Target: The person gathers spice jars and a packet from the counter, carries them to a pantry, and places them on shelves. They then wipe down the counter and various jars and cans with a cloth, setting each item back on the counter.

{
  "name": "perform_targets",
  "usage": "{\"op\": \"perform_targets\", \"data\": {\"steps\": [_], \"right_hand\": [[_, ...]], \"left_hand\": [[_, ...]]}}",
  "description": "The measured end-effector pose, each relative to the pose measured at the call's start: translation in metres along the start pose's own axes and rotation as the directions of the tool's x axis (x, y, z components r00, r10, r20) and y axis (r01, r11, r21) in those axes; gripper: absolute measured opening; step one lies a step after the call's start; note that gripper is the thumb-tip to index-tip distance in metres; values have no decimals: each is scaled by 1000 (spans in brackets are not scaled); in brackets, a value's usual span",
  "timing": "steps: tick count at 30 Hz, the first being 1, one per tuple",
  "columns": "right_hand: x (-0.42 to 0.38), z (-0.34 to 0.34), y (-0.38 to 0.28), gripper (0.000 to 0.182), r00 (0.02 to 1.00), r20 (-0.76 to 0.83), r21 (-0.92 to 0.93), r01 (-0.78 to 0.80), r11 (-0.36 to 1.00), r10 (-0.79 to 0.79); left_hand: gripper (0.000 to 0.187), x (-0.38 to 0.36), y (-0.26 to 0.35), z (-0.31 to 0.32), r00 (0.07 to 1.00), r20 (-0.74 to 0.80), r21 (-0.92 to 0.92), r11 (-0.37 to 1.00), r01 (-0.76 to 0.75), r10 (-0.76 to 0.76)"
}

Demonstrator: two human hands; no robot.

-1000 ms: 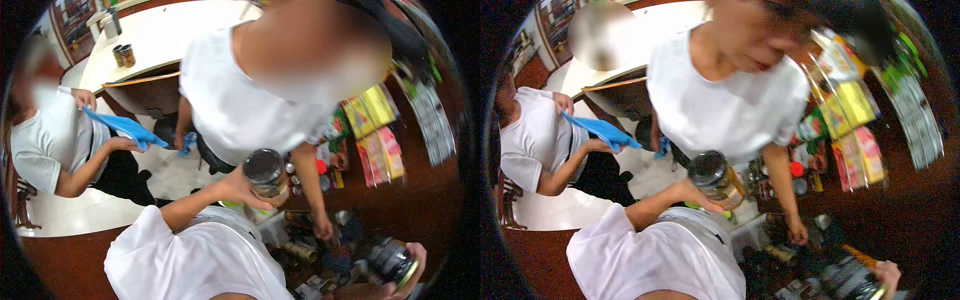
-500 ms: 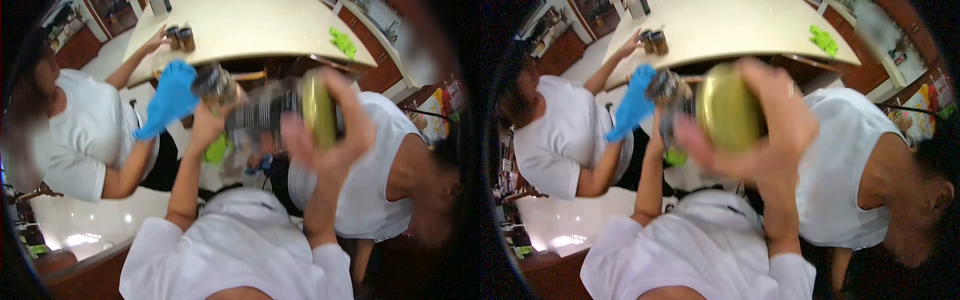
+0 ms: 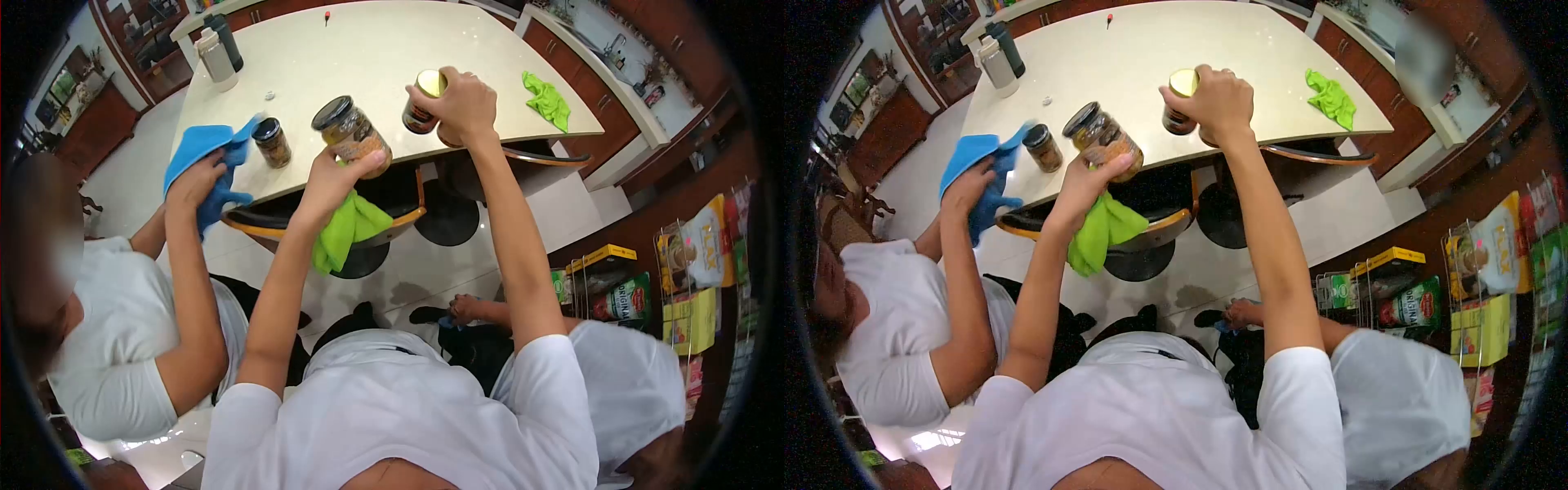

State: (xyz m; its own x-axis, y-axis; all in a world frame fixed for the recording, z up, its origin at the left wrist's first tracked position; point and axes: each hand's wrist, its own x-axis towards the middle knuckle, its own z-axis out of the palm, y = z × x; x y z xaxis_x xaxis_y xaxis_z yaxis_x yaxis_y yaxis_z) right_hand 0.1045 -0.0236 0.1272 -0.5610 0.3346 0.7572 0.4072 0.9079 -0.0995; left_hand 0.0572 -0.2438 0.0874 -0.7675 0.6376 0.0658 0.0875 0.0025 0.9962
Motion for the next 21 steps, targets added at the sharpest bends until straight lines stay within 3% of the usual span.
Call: {"op": "perform_targets", "data": {"steps": [2, 6, 9, 12, 18, 21], "right_hand": [[4, 34, 16, 59, 981, 181, -89, 89, 992, -72], [12, 88, 39, 57, 954, 272, -136, 169, 976, -127], [19, 118, 52, 56, 937, 300, -72, 210, 975, -180], [24, 138, 57, 54, 917, 344, -15, 222, 975, -204], [49, 188, 77, 53, 905, 242, 112, 333, 936, -351], [58, 194, 78, 54, 892, 271, 113, 343, 933, -361]], "left_hand": [[52, 33, -2, -3, 995, 59, 39, 996, 81, -83], [61, 102, -37, -6, 990, 59, 82, 989, 126, -131], [65, 147, -75, -6, 994, -29, 169, 979, 112, -108], [71, 171, -90, -3, 976, -85, 368, 904, 217, -200], [75, 199, -92, 14, 953, -174, 497, 813, 302, -247], [77, 211, -101, 22, 933, -229, 548, 756, 358, -276]]}}
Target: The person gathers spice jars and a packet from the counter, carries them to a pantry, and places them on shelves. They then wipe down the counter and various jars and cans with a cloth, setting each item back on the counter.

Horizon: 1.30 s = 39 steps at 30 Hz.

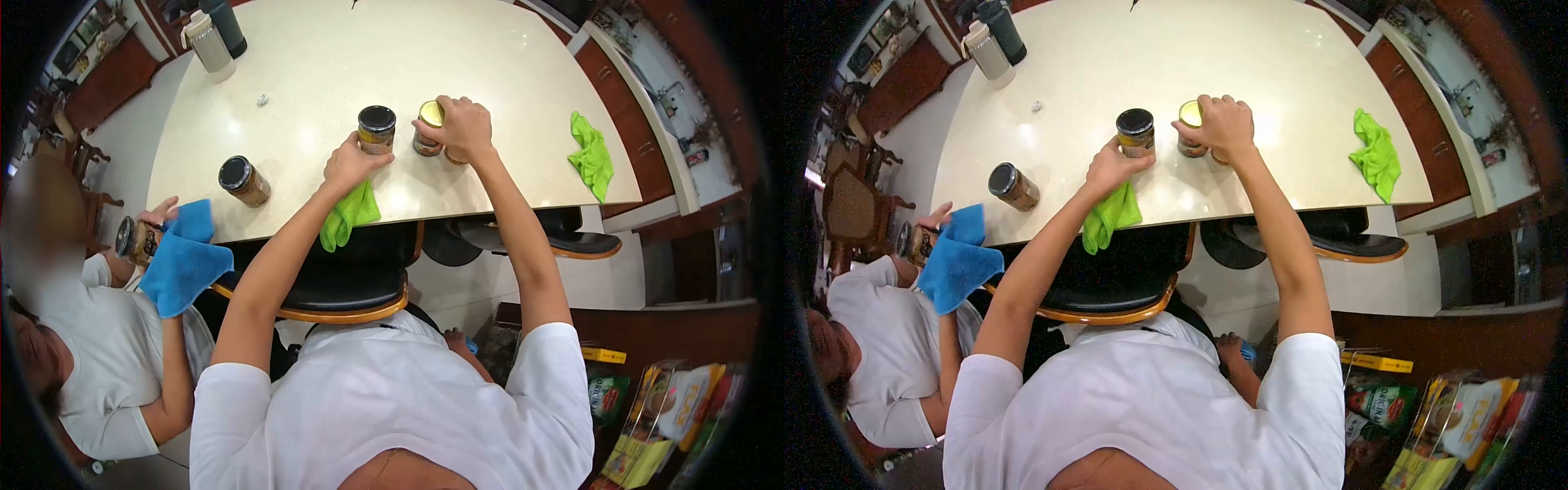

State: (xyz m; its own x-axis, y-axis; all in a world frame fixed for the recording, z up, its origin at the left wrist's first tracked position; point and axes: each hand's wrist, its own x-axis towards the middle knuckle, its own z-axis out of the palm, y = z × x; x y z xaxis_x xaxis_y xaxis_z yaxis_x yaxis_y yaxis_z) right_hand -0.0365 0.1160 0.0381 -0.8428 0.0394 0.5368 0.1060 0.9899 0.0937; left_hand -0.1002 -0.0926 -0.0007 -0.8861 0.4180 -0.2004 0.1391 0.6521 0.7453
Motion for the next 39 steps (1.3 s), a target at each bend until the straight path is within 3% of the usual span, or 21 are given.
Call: {"op": "perform_targets", "data": {"steps": [8, 10, 12, 14, 16, 18, 20, 22, 24, 26, 28, 29, 30, 32, 33, 34, 35, 36, 37, 38, 39], "right_hand": [[2, -1, 7, 58, 994, 108, 48, -16, 999, 11], [0, 0, 7, 59, 997, 80, 23, 8, 1000, -10], [1, -8, 4, 71, 968, 248, 59, -56, 997, 40], [-4, -14, -4, 78, 981, -121, -156, 135, 978, -155], [-14, -52, -21, 81, 958, -162, 40, 245, 969, -236], [-43, -91, -53, 71, 988, -70, 641, 149, 753, -136], [-84, -96, -103, 55, 980, 172, 953, -190, 238, 96], [-121, -83, -116, 41, 888, 411, 911, -409, -57, 207], [-145, -74, -94, 39, 835, 450, 892, -441, -104, 318], [-143, -81, -74, 37, 670, 529, 849, -414, -330, 521], [-137, -81, -39, 38, 709, 545, 821, -341, -458, 449], [-124, -85, -35, 38, 717, 537, 825, -336, -455, 444], [-105, -94, -34, 41, 758, 428, 903, -349, -249, 493], [-65, -108, -43, 44, 825, 149, 965, -242, 103, 545], [-47, -111, -51, 45, 830, -11, 961, -145, 235, 557], [-35, -112, -52, 46, 871, 48, 972, -154, 179, 488], [-26, -93, -48, 44, 909, 68, 935, -202, 292, 411], [-21, -76, -47, 39, 970, -13, 783, -142, 605, 244], [-19, -60, -59, 34, 995, -21, 831, -35, 555, 95], [-12, -44, -72, 29, 936, -298, 486, 320, 813, -190], [-12, -35, -76, 28, 923, -329, 528, 356, 771, -201]], "left_hand": [[89, -16, 0, 2, 997, -74, 186, 982, 15, -1], [85, -31, -6, -16, 998, -10, -35, 998, 58, -58], [66, -52, -3, -30, 996, -20, -110, 991, 81, -84], [51, -72, 8, -41, 996, 80, -305, 952, -16, 42], [42, -88, 21, -41, 983, -16, -440, 881, -171, 183], [35, -101, 36, -37, 966, -68, -733, 645, -217, 248], [38, -111, 46, -27, 905, -189, -764, 522, -379, 381], [40, -119, 48, -29, 908, -97, -754, 565, -334, 407], [64, -114, 39, -41, 942, 40, -593, 767, -246, 333], [99, -74, 7, -38, 954, -161, -178, 943, -282, 255], [104, -21, -23, -5, 914, -247, -4, 943, -332, 321], [109, -4, -29, 7, 858, -328, 174, 918, -357, 396], [109, 1, -27, 14, 853, -339, 175, 917, -358, 398], [108, 13, -18, 24, 929, -162, 19, 943, -333, 332], [92, 23, -20, 33, 932, -185, -61, 943, -327, 311], [92, 20, -15, 31, 932, -181, -54, 943, -328, 313], [80, 8, -7, 28, 939, -169, -190, 925, -328, 298], [69, -6, 0, 26, 947, -155, -323, 891, -319, 282], [53, -19, 9, 24, 927, -207, -298, 882, -365, 313], [59, -23, 5, 27, 785, -326, 10, 832, -554, 527], [62, -26, 1, 30, 804, -329, -74, 835, -545, 496]]}}
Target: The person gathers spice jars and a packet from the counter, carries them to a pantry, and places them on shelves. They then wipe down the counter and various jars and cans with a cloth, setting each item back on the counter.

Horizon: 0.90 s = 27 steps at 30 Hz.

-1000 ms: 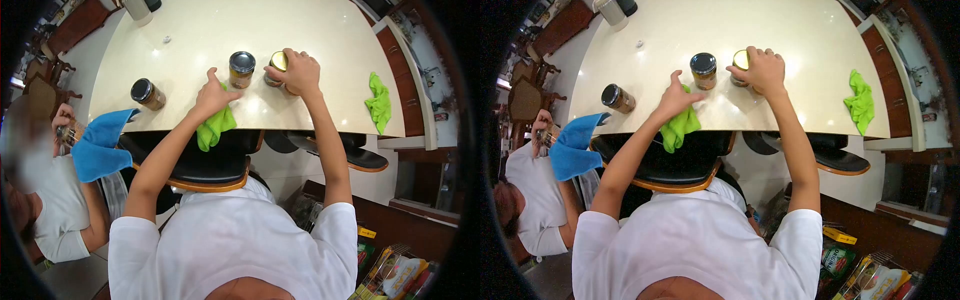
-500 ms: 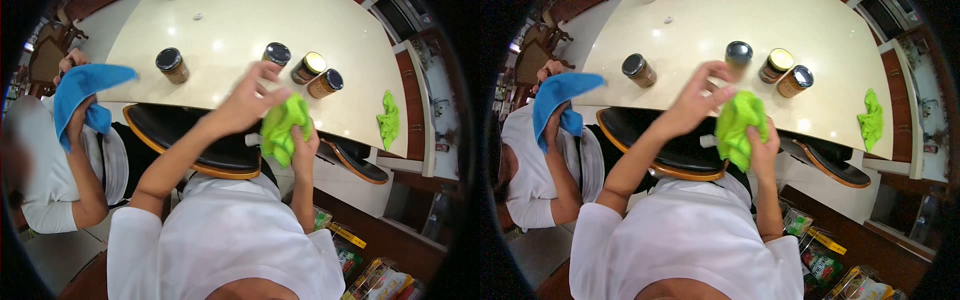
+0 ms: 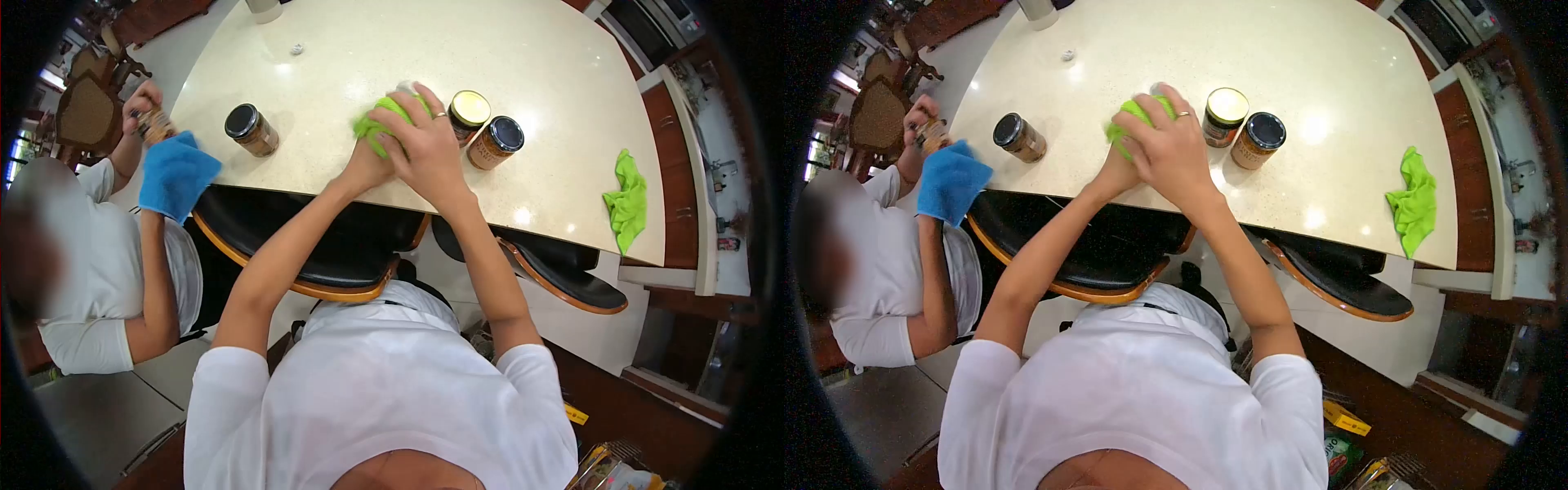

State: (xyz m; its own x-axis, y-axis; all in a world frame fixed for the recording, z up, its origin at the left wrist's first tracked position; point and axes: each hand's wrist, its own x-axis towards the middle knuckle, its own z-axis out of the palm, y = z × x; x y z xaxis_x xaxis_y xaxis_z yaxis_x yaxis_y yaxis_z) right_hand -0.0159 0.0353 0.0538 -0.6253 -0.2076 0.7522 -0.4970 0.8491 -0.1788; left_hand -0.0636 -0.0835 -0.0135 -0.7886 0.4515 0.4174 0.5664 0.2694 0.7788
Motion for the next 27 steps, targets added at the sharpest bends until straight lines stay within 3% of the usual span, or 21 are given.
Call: {"op": "perform_targets", "data": {"steps": [2, 3, 4, 5, 7, 9, 11, 12, 13, 14, 15, 16, 17, 18, 19, 20, 21, 23, 24, 25, 27], "right_hand": [[14, -3, 6, 28, 999, -17, 80, 46, 996, -45], [24, -6, 19, 29, 917, 252, 506, -398, 765, 310], [29, -6, 25, 30, 665, 614, 642, -734, 221, 425], [23, -2, 20, 30, 672, 617, 649, -729, 217, 409], [-1, 10, 6, 33, 820, 375, 846, -494, 200, 433], [-24, 6, -29, 34, 752, 173, 858, -432, 277, 636], [-48, -1, -52, 38, 860, 38, 795, -334, 506, 508], [-46, -3, -51, 38, 862, 46, 802, -334, 496, 506], [-36, -9, -48, 41, 960, -53, 632, -181, 754, 274], [-24, -15, -43, 44, 996, -88, 401, 25, 916, 12], [-8, -16, -35, 46, 992, -117, 401, 98, 911, -55], [10, -14, -26, 43, 992, -125, 549, 63, 834, 8], [22, -12, -18, 41, 990, -120, 682, 31, 731, 71], [24, -10, -14, 41, 990, -120, 680, 25, 733, 77], [26, -8, -10, 39, 925, 150, 870, -291, 397, 350], [28, -7, -8, 38, 749, 465, 862, -504, -50, 473], [23, -7, -14, 38, 753, 454, 868, -494, -47, 476], [-4, -8, -35, 39, 874, 42, 886, -256, 387, 484], [-17, -12, -36, 37, 937, -28, 755, -208, 621, 348], [-16, -17, -38, 37, 935, -29, 756, -211, 620, 353], [-12, -31, -41, 35, 991, -86, 356, 127, 926, -102]], "left_hand": [[65, -11, 20, -7, 999, -24, -69, 997, 46, -47], [66, -18, 35, -17, 986, 33, -289, 943, 164, -161], [66, -23, 50, -26, 961, 109, -486, 830, 274, -254], [66, -27, 61, -30, 961, 96, -476, 836, 274, -260], [64, -22, 77, -38, 969, 39, -557, 800, 224, -245], [51, -21, 81, -46, 965, 26, -642, 735, 217, -262], [37, -21, 67, -47, 869, 4, -861, 441, 255, -494], [38, -21, 60, -49, 898, 35, -864, 437, 248, -440], [44, -21, 59, -57, 926, 175, -900, 328, 289, -335], [45, -23, 66, -49, 904, 61, -880, 405, 249, -423], [47, -23, 75, -40, 870, -58, -849, 482, 215, -489], [47, -21, 82, -39, 874, -51, -847, 484, 218, -484], [46, -18, 92, -38, 891, 4, -906, 376, 196, -455], [45, -18, 97, -36, 905, 57, -949, 258, 180, -422], [45, -19, 94, -33, 905, 64, -948, 258, 186, -420], [47, -20, 86, -33, 917, 38, -913, 359, 193, -396], [49, -17, 81, -34, 930, 11, -869, 457, 191, -367], [47, -16, 81, -37, 934, 10, -889, 424, 172, -357], [45, -17, 79, -38, 936, 39, -918, 356, 172, -351], [43, -18, 77, -38, 937, 70, -942, 286, 175, -343], [44, -23, 75, -33, 930, 35, -910, 372, 181, -367]]}}
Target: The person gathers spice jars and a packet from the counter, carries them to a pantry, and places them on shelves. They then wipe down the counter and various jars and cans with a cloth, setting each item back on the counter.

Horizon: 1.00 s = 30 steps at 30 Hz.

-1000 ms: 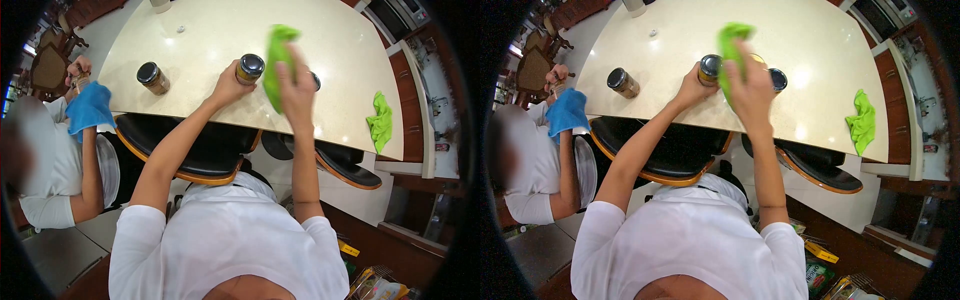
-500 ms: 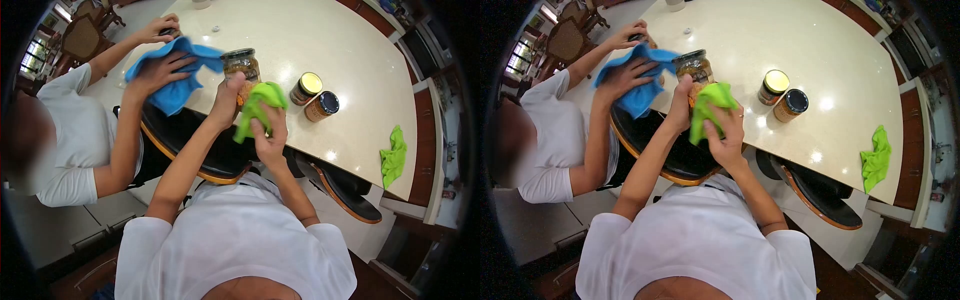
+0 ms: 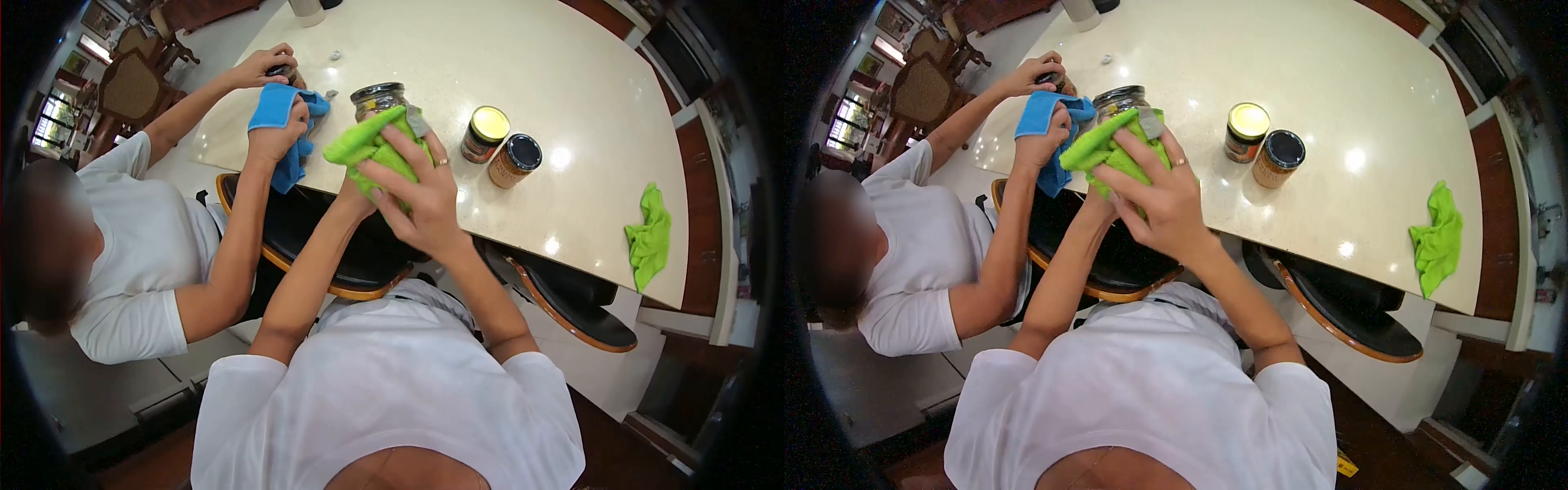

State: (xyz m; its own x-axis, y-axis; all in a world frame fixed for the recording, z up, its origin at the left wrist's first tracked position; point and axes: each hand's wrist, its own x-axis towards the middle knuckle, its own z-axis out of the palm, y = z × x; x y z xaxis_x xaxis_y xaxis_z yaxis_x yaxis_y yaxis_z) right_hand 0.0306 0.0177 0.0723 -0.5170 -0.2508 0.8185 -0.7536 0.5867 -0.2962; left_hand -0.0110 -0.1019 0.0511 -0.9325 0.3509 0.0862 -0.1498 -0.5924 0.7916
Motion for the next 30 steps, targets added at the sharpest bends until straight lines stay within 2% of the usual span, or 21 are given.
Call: {"op": "perform_targets", "data": {"steps": [2, 3, 4, 5, 9, 10, 12, 14, 15, 16, 18, 19, 20, 21, 22, 24, 25, 27, 28, 29, 30], "right_hand": [[10, 1, 21, 34, 1000, -27, 27, 8, 1000, -7], [15, 5, 32, 35, 979, -73, 301, -163, 940, 193], [18, 6, 37, 35, 920, -65, 555, -288, 781, 386], [22, -2, 31, 41, 759, 261, 792, -522, 317, 596], [-13, 19, 5, 52, 739, 121, 888, -379, 261, 663], [-23, 27, -4, 53, 739, 74, 894, -347, 284, 669], [-28, 30, -21, 58, 811, -71, 814, -289, 503, 581], [-18, 29, -9, 69, 830, -166, 798, -204, 567, 533], [-15, 21, 9, 66, 900, -298, 536, -119, 836, 319], [-13, 14, 24, 63, 938, -342, 199, 6, 980, 64], [-9, 2, 30, 61, 944, -317, 293, 6, 956, 91], [-8, -3, 28, 58, 915, -244, 476, -174, 862, 320], [-4, -6, 24, 55, 845, -130, 629, -334, 703, 518], [-1, -11, 17, 51, 654, 50, 902, -354, 247, 755], [-2, -11, 16, 51, 657, 48, 902, -352, 250, 753], [-2, -10, 15, 52, 831, -128, 649, -342, 679, 542], [12, -15, 2, 55, 958, -145, 304, -194, 933, 246], [10, -4, 13, 51, 956, -207, 266, -150, 952, 209], [13, -2, 19, 47, 949, -272, 217, -99, 971, 158], [12, -2, 18, 47, 949, -273, 214, -97, 972, 155], [12, -2, 16, 42, 850, -246, 514, -294, 806, 466]], "left_hand": [[46, -2, -2, 6, 996, -58, 170, 984, -58, 68], [47, -5, 0, 15, 996, -82, 28, 999, -39, 41], [47, -5, 1, 18, 996, -77, 29, 999, -34, 36], [49, -4, 3, 20, 996, -67, 72, 996, -49, 54], [59, 3, 11, 25, 987, -123, -42, 993, -108, 102], [62, 5, 16, 25, 989, -122, -142, 984, -104, 87], [66, 10, 19, 21, 990, -76, -34, 992, -119, 117], [65, 9, 25, 29, 997, -57, -81, 995, -57, 53], [62, 3, 25, 42, 981, -176, -55, 994, -89, 78], [62, 4, 26, 41, 982, -175, -54, 995, -88, 78], [59, 6, 30, 39, 996, -83, -167, 985, -50, 36], [60, 4, 34, 43, 999, -32, -174, 984, -22, 17], [60, 2, 36, 46, 999, -29, -175, 984, -24, 20], [59, 2, 36, 50, 999, -43, -180, 983, -22, 14], [59, 1, 36, 53, 998, -58, -186, 982, -20, 9], [61, 2, 33, 53, 992, -125, -94, 994, -47, 35], [56, 1, 29, 50, 984, -153, 6, 996, -90, 90], [46, -2, 26, 48, 969, -172, 189, 972, -142, 175], [46, -2, 32, 52, 970, -163, 190, 971, -146, 178], [43, -3, 37, 55, 988, -25, 59, 987, -149, 151], [40, -6, 40, 55, 984, 114, -73, 989, -132, 140]]}}
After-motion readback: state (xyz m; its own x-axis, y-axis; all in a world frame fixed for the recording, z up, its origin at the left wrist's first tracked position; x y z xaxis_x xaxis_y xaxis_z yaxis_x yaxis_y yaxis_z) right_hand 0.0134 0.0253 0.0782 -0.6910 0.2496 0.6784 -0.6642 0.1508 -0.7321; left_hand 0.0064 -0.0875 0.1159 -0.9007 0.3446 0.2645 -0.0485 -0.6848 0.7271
